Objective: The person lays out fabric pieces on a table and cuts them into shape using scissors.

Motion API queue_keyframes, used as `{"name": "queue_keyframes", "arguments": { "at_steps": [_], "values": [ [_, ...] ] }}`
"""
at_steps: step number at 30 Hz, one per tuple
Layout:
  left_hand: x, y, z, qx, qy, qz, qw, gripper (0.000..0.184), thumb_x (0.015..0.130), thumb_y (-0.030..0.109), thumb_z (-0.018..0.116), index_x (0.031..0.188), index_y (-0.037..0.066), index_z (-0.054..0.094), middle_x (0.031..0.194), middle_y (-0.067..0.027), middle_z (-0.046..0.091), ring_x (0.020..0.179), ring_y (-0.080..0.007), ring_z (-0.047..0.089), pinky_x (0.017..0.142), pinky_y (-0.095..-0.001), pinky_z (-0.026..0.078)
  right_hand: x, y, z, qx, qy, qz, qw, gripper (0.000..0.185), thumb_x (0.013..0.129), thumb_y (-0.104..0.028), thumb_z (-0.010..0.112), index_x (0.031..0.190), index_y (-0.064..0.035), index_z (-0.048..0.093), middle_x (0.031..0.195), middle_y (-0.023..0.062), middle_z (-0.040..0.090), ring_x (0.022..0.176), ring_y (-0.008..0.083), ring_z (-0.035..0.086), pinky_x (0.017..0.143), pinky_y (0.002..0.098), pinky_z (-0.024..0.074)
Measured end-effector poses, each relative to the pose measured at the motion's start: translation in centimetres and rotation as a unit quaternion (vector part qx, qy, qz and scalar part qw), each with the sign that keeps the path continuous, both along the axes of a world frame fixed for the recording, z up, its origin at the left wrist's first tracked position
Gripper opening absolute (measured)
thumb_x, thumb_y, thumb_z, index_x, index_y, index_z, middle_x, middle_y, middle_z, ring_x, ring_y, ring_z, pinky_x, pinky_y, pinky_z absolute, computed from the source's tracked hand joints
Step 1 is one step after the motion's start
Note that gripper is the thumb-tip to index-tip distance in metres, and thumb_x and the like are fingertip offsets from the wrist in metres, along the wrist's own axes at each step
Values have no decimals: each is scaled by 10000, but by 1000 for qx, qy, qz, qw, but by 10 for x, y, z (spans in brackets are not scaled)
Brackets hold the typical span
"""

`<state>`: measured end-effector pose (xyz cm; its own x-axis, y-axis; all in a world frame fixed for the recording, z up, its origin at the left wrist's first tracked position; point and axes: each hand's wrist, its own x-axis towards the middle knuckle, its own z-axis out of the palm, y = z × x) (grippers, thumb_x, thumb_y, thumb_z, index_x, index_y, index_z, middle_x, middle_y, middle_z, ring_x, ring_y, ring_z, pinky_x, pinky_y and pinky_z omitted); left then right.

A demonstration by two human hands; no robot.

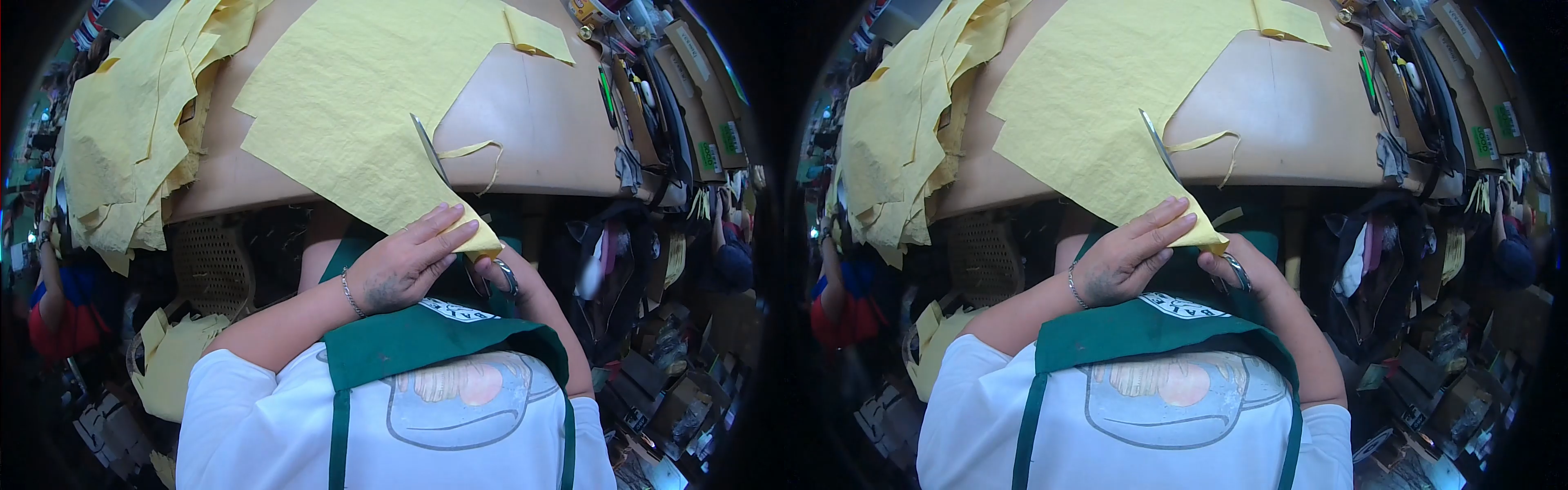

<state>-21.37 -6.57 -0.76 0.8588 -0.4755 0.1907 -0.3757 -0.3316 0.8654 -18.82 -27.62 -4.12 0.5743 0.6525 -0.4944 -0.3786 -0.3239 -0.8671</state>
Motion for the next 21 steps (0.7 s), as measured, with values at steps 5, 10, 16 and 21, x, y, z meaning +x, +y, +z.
{"name": "queue_keyframes", "arguments": {
  "at_steps": [5,10,16,21],
  "values": [
    [1,0,0,-17,10,-3,1000,383,837,48,438,1219,51,409,1255,-195,374,1164,-308,380,959,-337,320,-3,-1,-8,-40,-43,-12,998,471,742,-481,569,824,-19,522,567,18,496,494,91,471,443,233,373],
    [3,0,5,-49,26,-10,998,386,843,47,424,1229,53,401,1258,-193,376,1171,-304,374,961,-331,313,-3,7,8,-150,20,-29,988,222,753,-212,600,831,-11,548,554,3,486,483,79,445,442,238,363],
    [5,-2,10,-73,44,-22,996,381,855,53,401,1236,44,391,1255,-190,384,1181,-292,365,964,-324,302,-8,-1,6,-140,-2,-47,989,194,744,-187,595,815,-9,567,553,-2,496,462,69,435,437,240,360],
    [8,-5,12,-114,61,-29,991,378,860,58,392,1237,33,385,1258,-185,385,1192,-279,354,973,-322,285,-15,-3,6,-136,-41,-83,986,206,751,-198,582,823,-6,566,545,-3,490,455,66,435,428,240,356]
  ]
}}
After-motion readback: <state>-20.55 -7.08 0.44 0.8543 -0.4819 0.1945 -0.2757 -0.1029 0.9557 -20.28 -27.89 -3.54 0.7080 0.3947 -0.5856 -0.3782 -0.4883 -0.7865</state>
